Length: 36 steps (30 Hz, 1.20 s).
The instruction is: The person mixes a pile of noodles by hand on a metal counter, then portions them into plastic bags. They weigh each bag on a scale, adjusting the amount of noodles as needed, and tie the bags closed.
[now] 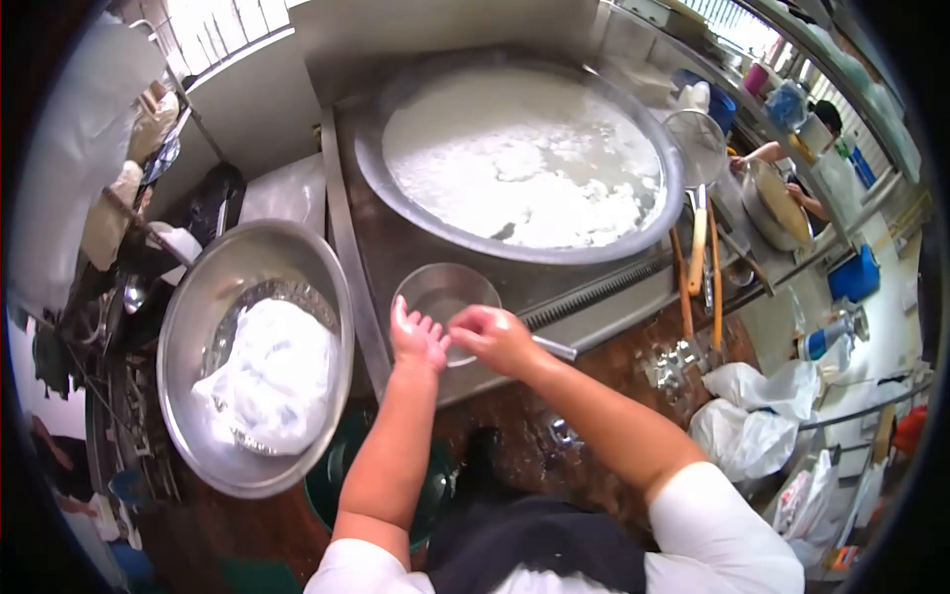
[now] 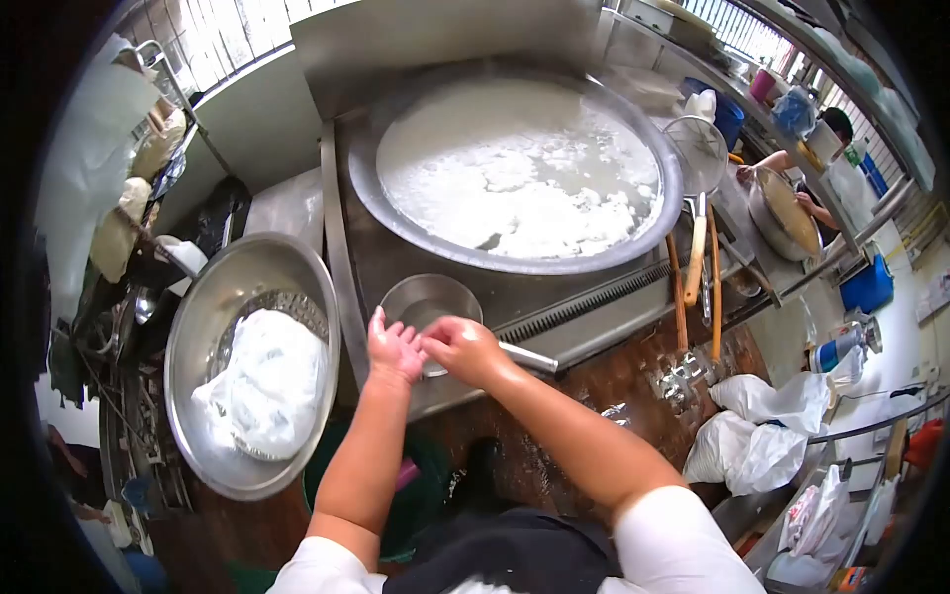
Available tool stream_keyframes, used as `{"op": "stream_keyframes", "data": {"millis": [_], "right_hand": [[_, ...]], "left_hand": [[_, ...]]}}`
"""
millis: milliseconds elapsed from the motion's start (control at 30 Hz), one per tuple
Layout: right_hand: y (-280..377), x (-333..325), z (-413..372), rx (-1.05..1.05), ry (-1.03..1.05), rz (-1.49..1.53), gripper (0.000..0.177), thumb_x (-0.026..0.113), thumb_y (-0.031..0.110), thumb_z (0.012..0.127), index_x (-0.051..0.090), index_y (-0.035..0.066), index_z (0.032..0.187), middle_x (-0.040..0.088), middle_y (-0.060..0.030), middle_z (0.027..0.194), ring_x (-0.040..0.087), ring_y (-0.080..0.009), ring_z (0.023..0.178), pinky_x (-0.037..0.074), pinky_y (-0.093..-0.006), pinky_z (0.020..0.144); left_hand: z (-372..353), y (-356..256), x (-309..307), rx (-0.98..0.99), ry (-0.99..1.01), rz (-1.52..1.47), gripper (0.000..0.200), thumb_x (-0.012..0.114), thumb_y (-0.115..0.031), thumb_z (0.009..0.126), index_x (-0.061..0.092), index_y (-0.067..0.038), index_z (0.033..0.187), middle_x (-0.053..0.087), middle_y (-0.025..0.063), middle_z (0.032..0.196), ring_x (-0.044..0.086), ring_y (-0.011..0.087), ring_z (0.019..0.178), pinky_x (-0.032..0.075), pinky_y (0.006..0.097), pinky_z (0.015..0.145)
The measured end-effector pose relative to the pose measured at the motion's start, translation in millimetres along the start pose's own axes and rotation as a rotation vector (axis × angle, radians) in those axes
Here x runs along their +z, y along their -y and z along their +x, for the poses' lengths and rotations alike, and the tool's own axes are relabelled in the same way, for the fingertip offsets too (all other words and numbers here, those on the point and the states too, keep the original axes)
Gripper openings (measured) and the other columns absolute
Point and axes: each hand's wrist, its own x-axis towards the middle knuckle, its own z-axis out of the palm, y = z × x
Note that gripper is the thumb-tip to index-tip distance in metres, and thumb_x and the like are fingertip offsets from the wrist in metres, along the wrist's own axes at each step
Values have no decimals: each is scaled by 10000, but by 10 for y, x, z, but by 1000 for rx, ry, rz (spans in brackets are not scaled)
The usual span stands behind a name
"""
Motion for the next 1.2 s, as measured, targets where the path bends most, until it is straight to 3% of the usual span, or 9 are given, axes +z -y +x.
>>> {"op": "stream_keyframes", "data": {"millis": [167, 233, 367, 400, 533, 633, 700, 967, 1200], "right_hand": [[-1182, 711, 1188, 284, -266, -296, 372, 608, 255, 786, 658, 18, 1068, 685, -207, 926, 666, -351, 860, 515, -420, 812], [-1381, 967, 1327, 832, -352, 899, 331, 536, 309, 897, 682, 18, 952, 684, -162, 835, 667, -326, 741, 539, -473, 705], [-1558, 834, 1402, 939, 106, 1675, 304, 503, 323, 945, 618, 120, 751, 603, -57, 644, 573, -195, 520, 494, -328, 458], [-1337, 571, 1294, 876, 814, 1962, 377, 496, 394, 957, 591, 153, 683, 565, -5, 563, 460, -117, 370, 363, -226, 338], [-814, 522, 1257, 926, 711, 1456, 505, 506, 507, 919, 544, 155, 559, 505, 7, 476, 463, -132, 364, 303, -276, 315], [-585, 644, 1120, 474, 97, 54, 517, 487, 502, 909, 653, 77, 665, 633, -111, 598, 606, -270, 504, 442, -415, 435], [-745, 634, 1039, 184, 105, -397, 482, 494, 457, 877, 719, 33, 920, 683, -237, 932, 675, -373, 906, 516, -446, 798], [-343, -147, 120, -198, -66, -523, 230, 635, 307, 825, 690, 108, 925, 682, -125, 922, 647, -324, 900, 511, -444, 789], [-568, -1079, -2092, 358, -283, -458, 240, 643, 305, 842, 680, 93, 949, 678, -116, 965, 644, -300, 915, 513, -401, 807]], "left_hand": [[711, 447, -108, -6, -173, -226, 627, 455, -541, 906, 494, -64, 1311, 507, 147, 1354, 528, 320, 1180, 429, 510, 964], [641, 474, 22, -65, -306, -391, 480, 467, -465, 926, 587, -79, 1186, 635, 128, 1159, 610, 320, 1022, 495, 492, 879], [953, 603, -370, -164, 195, -268, 205, 698, -327, 829, 651, -128, 813, 680, 26, 771, 662, 190, 715, 576, 368, 672], [704, 416, -286, -227, 213, -208, 224, 717, -338, 814, 647, -128, 785, 660, 5, 709, 651, 169, 654, 577, 350, 634], [433, 96, -103, -186, 196, -165, 278, 732, -363, 803, 638, -107, 750, 600, -13, 587, 581, 143, 501, 537, 305, 520], [874, 262, -124, 74, -23, -188, 218, 629, -277, 888, 614, -60, 878, 650, 84, 855, 620, 233, 784, 527, 401, 722], [853, 302, -60, 146, -214, -9, 245, 603, -266, 904, 619, -37, 990, 647, 99, 885, 622, 266, 812, 521, 435, 784], [53, 395, 69, 394, -13, 279, 192, 444, 71, 793, 539, -83, 857, 540, 43, 766, 520, 140, 640, 411, 253, 535], [-237, 788, 213, -231, 990, 745, 131, 464, 26, 735, 527, -87, 758, 540, 58, 691, 475, 146, 551, 358, 247, 477]]}}
